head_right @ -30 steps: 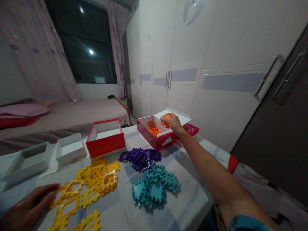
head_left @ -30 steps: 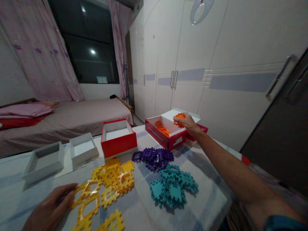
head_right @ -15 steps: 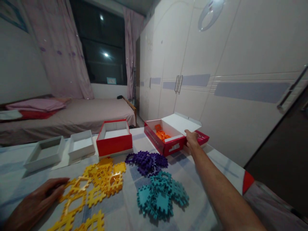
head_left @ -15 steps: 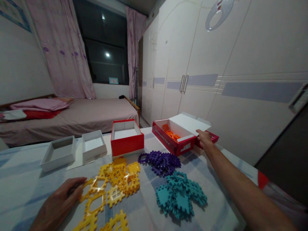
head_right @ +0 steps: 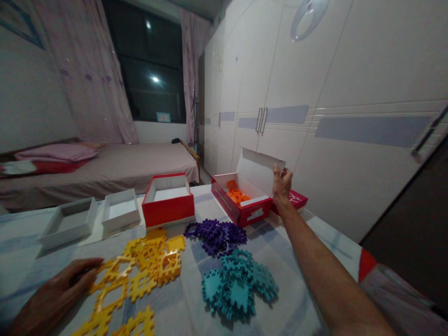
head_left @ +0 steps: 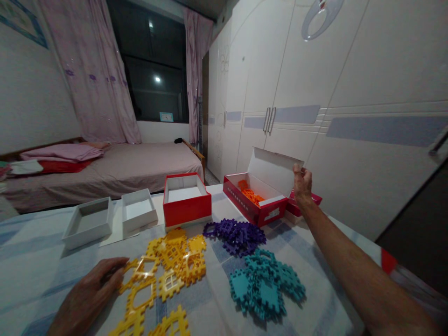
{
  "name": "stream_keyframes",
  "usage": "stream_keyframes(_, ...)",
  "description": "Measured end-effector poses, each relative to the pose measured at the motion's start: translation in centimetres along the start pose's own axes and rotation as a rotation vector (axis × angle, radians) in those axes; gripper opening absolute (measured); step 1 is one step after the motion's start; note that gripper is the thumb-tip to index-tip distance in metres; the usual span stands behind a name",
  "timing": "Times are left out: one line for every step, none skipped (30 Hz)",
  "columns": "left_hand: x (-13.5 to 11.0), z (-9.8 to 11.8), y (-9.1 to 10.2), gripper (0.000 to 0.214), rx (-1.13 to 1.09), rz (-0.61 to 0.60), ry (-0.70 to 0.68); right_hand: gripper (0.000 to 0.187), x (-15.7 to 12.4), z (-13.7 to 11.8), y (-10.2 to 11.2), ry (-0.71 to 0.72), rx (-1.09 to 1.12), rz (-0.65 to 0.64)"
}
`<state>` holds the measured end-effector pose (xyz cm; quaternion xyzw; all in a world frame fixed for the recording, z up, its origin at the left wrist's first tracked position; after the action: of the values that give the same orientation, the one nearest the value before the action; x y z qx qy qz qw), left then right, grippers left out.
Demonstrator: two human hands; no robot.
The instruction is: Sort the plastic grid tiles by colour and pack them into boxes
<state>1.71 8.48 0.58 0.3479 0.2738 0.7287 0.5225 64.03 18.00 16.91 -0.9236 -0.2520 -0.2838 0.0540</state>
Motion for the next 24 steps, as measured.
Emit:
stream_keyframes(0.0,-0.2,-0.1,0.038,0.006,-0.001,0.000,0.071,-0.1,-0.6,0.1,0.003,-0.006,0.023)
stream_keyframes(0.1,-0.3,-0.1,0.040,0.013,-0.003,0.000,0.071,-0.3,-1.3,0.0,0.012,-0.008,0.037)
stream_keyframes(0.2,-0.3,-0.1,0.040,0.018,-0.001,0.001,0.071,-0.5,-2.0,-0.1,0.030,-0.007,0.040)
stream_keyframes(0.2,-0.3,-0.2,0.041,0.022,-0.003,0.000,0.070,-0.9,-2.6,-0.3,0.056,-0.008,0.035)
stream_keyframes(0.2,-0.3,-0.2,0.042,0.023,-0.009,0.002,0.069,-1.3,-3.2,-0.6,0.085,-0.013,0.024)
stream_keyframes(0.2,-0.2,-0.2,0.042,0.022,-0.013,0.003,0.068,-1.7,-3.7,-1.0,0.112,-0.024,0.010)
stream_keyframes(0.2,-0.1,-0.2,0.042,0.021,-0.017,0.005,0.067,-2.2,-4.0,-1.4,0.136,-0.042,-0.009)
stream_keyframes(0.1,0.1,-0.2,0.042,0.019,-0.018,0.007,0.065,-2.7,-4.2,-1.8,0.156,-0.062,-0.034)
stream_keyframes(0.1,0.2,-0.1,0.042,0.014,-0.019,0.009,0.063,-3.3,-4.2,-2.3,0.174,-0.080,-0.062)
stream_keyframes(0.1,0.4,-0.1,0.042,0.009,-0.017,0.010,0.060,-3.9,-4.3,-2.8,0.192,-0.094,-0.094)
stream_keyframes(0.0,0.5,0.0,0.042,0.003,-0.011,0.010,0.058,-4.6,-4.3,-3.3,0.215,-0.106,-0.132)
stream_keyframes(0.0,0.6,0.1,0.041,-0.003,-0.005,0.006,0.056,-5.4,-4.3,-3.9,0.238,-0.120,-0.179)
stream_keyframes(0.0,0.7,0.2,0.040,-0.010,0.002,0.001,0.054,-6.3,-4.2,-4.5,0.263,-0.146,-0.233)
stream_keyframes(0.0,0.7,0.3,0.040,-0.015,0.008,-0.005,0.052,-7.2,-4.1,-5.1,0.291,-0.189,-0.294)
stream_keyframes(0.0,0.8,0.4,0.039,-0.018,0.014,-0.011,0.049,-8.2,-4.0,-5.8,0.325,-0.248,-0.354)
stream_keyframes(0.0,0.9,0.4,0.038,-0.021,0.021,-0.017,0.048,-9.1,-3.7,-6.3,0.363,-0.318,-0.409)
stream_keyframes(0.0,0.9,0.5,0.037,-0.023,0.026,-0.022,0.046,-9.8,-3.5,-6.8,0.399,-0.391,-0.451)
stream_keyframes(0.0,0.9,0.5,0.036,-0.023,0.029,-0.025,0.046,-10.4,-3.2,-7.1,0.434,-0.460,-0.484)
stream_keyframes(0.0,0.9,0.5,0.036,-0.020,0.033,-0.027,0.046,-11.0,-3.0,-7.4,0.464,-0.520,-0.510)
stream_keyframes(0.1,0.9,0.5,0.036,-0.016,0.036,-0.029,0.046,-11.4,-2.7,-7.7,0.487,-0.573,-0.538)
stream_keyframes(0.1,0.9,0.6,0.036,-0.012,0.039,-0.030,0.045,-11.7,-2.4,-7.9,0.501,-0.619,-0.563)
stream_keyframes(0.1,0.9,0.6,0.036,-0.007,0.040,-0.031,0.044,-12.0,-2.2,-8.1,0.510,-0.658,-0.586)
stream_keyframes(0.1,0.8,0.5,0.037,-0.004,0.039,-0.031,0.043,-12.2,-2.0,-8.3,0.515,-0.688,-0.603)
stream_keyframes(0.1,0.8,0.5,0.037,-0.004,0.035,-0.029,0.042,-12.4,-1.9,-8.4,0.521,-0.709,-0.615)
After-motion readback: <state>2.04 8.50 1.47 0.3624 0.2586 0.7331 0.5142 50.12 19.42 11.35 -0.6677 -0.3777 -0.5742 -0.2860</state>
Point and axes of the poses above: each hand's wrist, its own x-axis towards the middle knuckle, its own y-axis out of the back of the hand, z = x × y, the point moved 10 cm from there along x, towards the middle knuckle, and after that the axes turned 5 degrees about z, right-handed, at the moved point
